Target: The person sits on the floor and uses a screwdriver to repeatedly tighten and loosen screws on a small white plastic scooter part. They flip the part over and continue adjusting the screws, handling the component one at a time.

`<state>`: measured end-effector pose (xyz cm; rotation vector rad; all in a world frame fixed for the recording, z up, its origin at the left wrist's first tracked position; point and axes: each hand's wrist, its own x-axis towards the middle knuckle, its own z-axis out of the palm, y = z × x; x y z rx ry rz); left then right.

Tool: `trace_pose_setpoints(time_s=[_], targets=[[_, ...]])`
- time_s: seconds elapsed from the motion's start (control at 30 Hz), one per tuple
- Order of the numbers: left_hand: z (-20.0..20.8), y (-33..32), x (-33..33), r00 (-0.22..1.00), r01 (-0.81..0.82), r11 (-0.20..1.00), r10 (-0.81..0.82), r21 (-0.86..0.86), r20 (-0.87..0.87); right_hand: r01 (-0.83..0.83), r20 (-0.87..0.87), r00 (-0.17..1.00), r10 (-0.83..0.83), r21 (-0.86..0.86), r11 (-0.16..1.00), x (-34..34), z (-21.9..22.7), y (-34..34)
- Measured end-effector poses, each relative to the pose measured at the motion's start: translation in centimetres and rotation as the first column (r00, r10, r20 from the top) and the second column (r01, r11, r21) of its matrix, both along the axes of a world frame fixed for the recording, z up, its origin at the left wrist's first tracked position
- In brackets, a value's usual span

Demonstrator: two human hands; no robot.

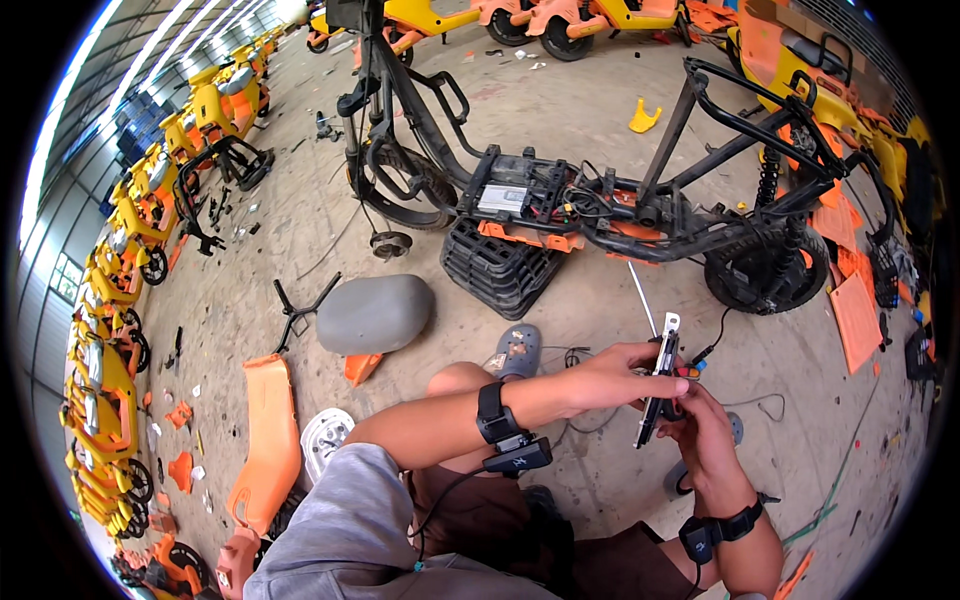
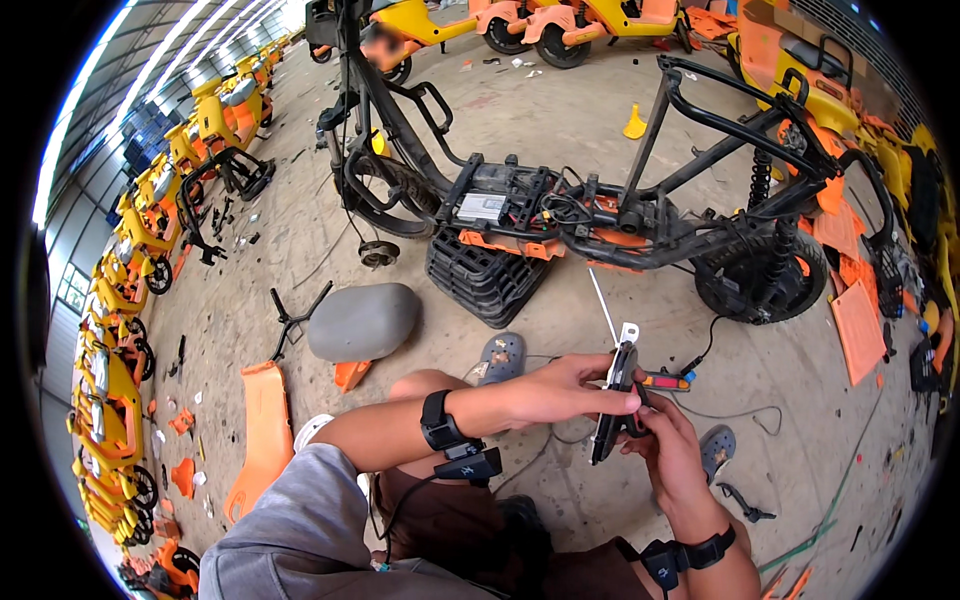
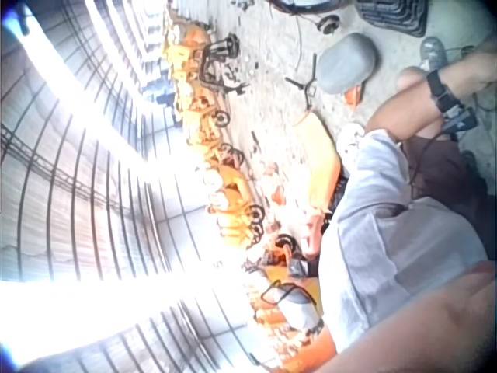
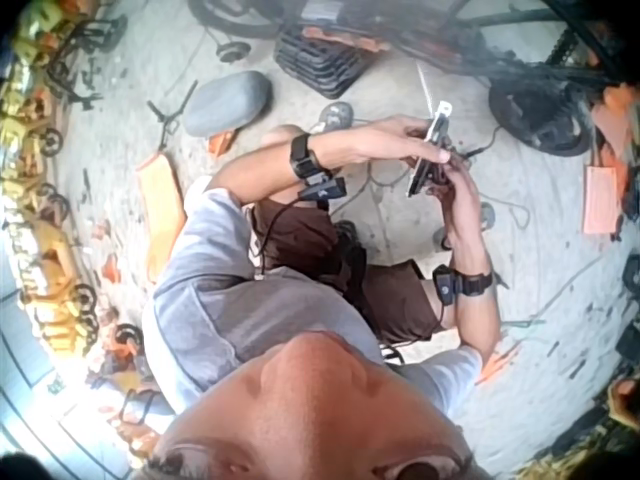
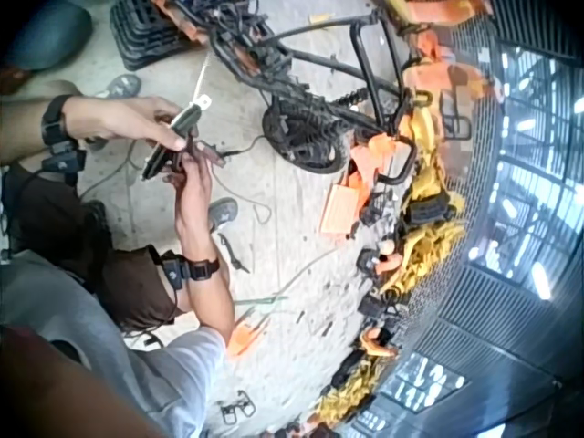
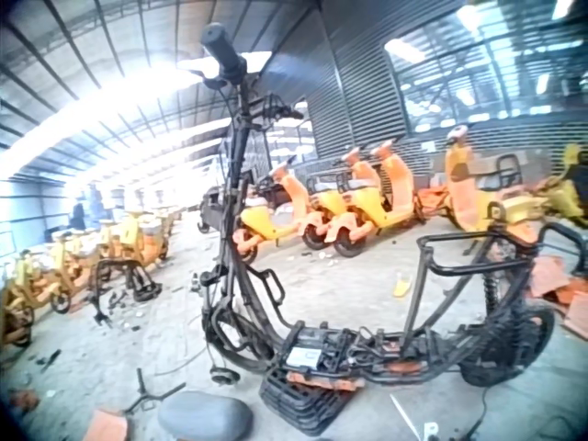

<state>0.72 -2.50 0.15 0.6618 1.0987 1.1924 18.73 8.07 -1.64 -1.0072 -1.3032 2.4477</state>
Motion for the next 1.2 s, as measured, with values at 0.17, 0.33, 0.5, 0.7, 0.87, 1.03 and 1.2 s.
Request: trace_pose_setpoints(time_s=[0.17, 0.33, 0.5, 0.7, 0.87, 1.03, 1.2], targets=[[-0.4, 0.1, 0.0, 0.998, 0.019, 1.000, -0.019, 0.005, -0.058, 0.008, 0.002, 1.000, -0.008, 0.027, 1.000, 0.0, 0.7, -0.1], [-0.7, -0.2, 0.1, 0.998, 0.018, 0.999, -0.015, 0.040, -0.063, 0.006, -0.013, 1.000, -0.006, 0.014, 1.000, 0.0, 0.5, 0.1], [-0.8, -0.3, 0.3, 0.997, 0.022, 0.991, -0.012, 0.130, -0.073, 0.063, -0.017, 0.998, -0.063, 0.001, 0.998, 0.3, -0.4, 0.4], [-0.1, -0.2, 0.5, 0.983, 0.032, 0.987, -0.002, 0.158, -0.183, 0.108, 0.053, 0.992, -0.112, 0.072, 0.992, 0.0, -0.2, 0.4], [0.6, -0.5, 1.1, 0.992, 0.029, 0.980, -0.004, 0.196, -0.125, 0.067, 0.086, 0.994, -0.066, -0.010, 0.998, -0.4, -1.2, 0.7], [0.7, 0.0, 1.8, 0.999, -0.018, 0.975, 0.027, 0.221, -0.036, 0.087, 0.015, 0.996, -0.086, -0.142, 0.986, 0.2, -1.6, 0.7], [1.1, -0.2, 2.1, 1.000, -0.020, 0.967, 0.023, 0.254, -0.012, 0.027, 0.040, 0.999, -0.020, -0.180, 0.983, 0.7, -1.0, 0.8]])
